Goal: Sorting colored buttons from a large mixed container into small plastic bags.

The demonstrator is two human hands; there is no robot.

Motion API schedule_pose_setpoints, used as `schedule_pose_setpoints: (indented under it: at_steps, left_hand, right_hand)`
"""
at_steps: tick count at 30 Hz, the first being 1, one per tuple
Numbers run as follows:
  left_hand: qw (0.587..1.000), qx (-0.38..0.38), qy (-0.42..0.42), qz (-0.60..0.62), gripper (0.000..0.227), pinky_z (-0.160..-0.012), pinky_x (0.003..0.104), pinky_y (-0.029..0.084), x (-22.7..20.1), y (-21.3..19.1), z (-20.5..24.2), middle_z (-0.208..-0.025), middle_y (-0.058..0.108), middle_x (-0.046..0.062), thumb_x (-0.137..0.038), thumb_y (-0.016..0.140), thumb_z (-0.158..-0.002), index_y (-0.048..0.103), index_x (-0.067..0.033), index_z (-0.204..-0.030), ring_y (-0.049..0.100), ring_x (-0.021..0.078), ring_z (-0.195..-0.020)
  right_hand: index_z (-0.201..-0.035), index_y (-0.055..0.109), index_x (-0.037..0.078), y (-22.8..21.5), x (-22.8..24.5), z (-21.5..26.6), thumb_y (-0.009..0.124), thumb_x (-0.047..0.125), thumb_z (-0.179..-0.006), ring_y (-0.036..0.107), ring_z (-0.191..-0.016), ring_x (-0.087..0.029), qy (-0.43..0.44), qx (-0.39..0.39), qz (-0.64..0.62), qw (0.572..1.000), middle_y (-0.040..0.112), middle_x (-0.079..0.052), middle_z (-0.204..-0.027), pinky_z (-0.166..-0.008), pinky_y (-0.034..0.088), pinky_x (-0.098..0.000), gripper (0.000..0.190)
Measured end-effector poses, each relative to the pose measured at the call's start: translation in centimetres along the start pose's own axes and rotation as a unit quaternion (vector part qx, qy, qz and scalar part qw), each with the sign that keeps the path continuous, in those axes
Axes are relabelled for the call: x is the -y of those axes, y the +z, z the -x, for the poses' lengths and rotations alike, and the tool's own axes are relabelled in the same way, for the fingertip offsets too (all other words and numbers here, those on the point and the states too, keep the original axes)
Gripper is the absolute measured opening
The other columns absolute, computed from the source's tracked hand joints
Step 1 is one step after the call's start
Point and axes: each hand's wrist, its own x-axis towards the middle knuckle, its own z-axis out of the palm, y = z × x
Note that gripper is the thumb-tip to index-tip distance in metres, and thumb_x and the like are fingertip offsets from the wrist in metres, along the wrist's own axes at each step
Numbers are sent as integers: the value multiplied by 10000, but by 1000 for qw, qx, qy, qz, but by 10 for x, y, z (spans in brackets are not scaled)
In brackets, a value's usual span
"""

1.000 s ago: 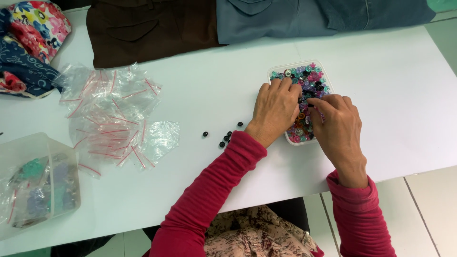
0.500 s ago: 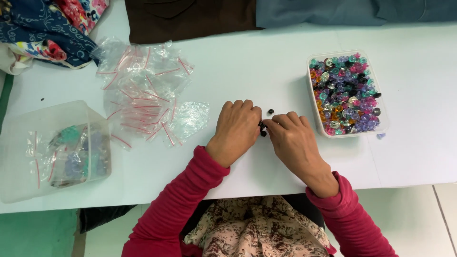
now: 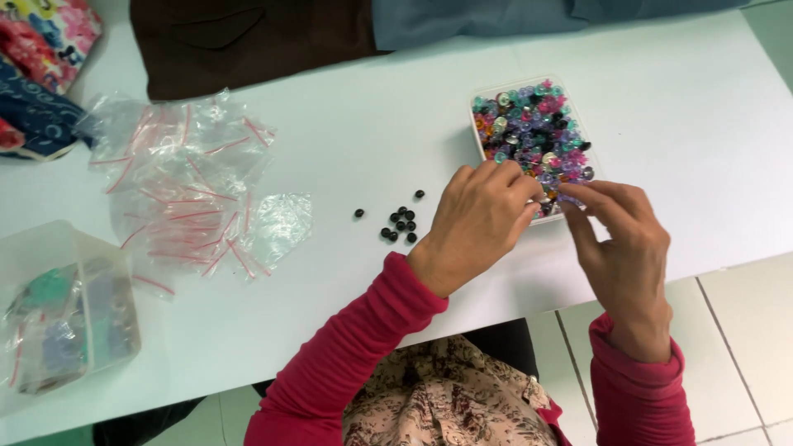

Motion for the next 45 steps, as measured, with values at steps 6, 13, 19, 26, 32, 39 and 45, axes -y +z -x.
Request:
schedule_pose_setpoints:
  at_steps: [6, 13, 19, 26, 32, 39, 45]
  left_hand:
    - [998, 35, 3, -60, 131, -715, 402, 492, -4, 59, -25, -919, 647, 27, -239, 784, -893, 701, -157, -952, 632, 240, -842]
    - [996, 69, -7, -61, 104, -706, 397, 491, 6, 75, -21, -934, 649, 31, -241, 760, -906, 705, -176, -967, 637, 229, -825]
    - [996, 49, -8, -70, 87, -680, 387, 485, 5, 77, -20, -919, 650, 40, -217, 751, -912, 693, -165, -949, 633, 231, -813]
    - [998, -31, -9, -52, 160, -685, 385, 491, 7, 63, -17, -934, 644, 31, -111, 757, -887, 683, -138, -1027, 623, 244, -818]
    - [997, -64, -42, -14, 272, -682, 394, 502, 26, 32, -4, -969, 649, 40, -40, 751, -876, 669, -123, -1122, 648, 259, -844]
    - [990, 8, -134, -50, 264, -711, 393, 516, 79, -42, 49, -1004, 655, 61, -161, 749, -920, 639, -141, -1159, 663, 260, -832]
    - [968, 117, -220, 2, 312, -672, 391, 593, 103, -78, 105, -983, 649, 204, 50, 613, -932, 639, 32, -1242, 717, 328, -841]
  right_hand:
    - [-1241, 756, 12, 3, -73, 35, 756, 4, -1025, 646, -816, -237, 127, -4, 36, 991, 660, -179, -1180, -708, 550, -359, 217]
    - [-1184, 755, 0, 36, -112, 55, 723, 99, -983, 624, -1094, -311, 187, 46, 38, 981, 656, -159, -1173, -855, 554, -414, 227]
    - [-1203, 775, 25, 13, -68, 26, 744, -10, -1024, 555, -732, -185, 149, -59, -11, 987, 678, -131, -1120, -706, 522, -311, 185]
    - [-1254, 726, -34, 8, -17, -14, 731, -127, -1058, 650, -908, -245, 52, -89, -83, 991, 638, -194, -1216, -774, 550, -334, 217]
    - [-1244, 740, -84, 28, 9, -26, 757, -146, -1074, 647, -1016, -308, -20, -59, -102, 993, 649, -241, -1216, -834, 570, -373, 182]
    - [-1205, 690, -48, 78, 51, -46, 726, -37, -984, 601, -1000, -342, -195, 100, -125, 968, 623, -202, -1142, -903, 506, -453, 225]
    - [-1244, 749, 90, 120, 73, -47, 708, 100, -968, 694, -1059, -277, -161, 196, 38, 967, 679, -125, -1166, -892, 594, -363, 279]
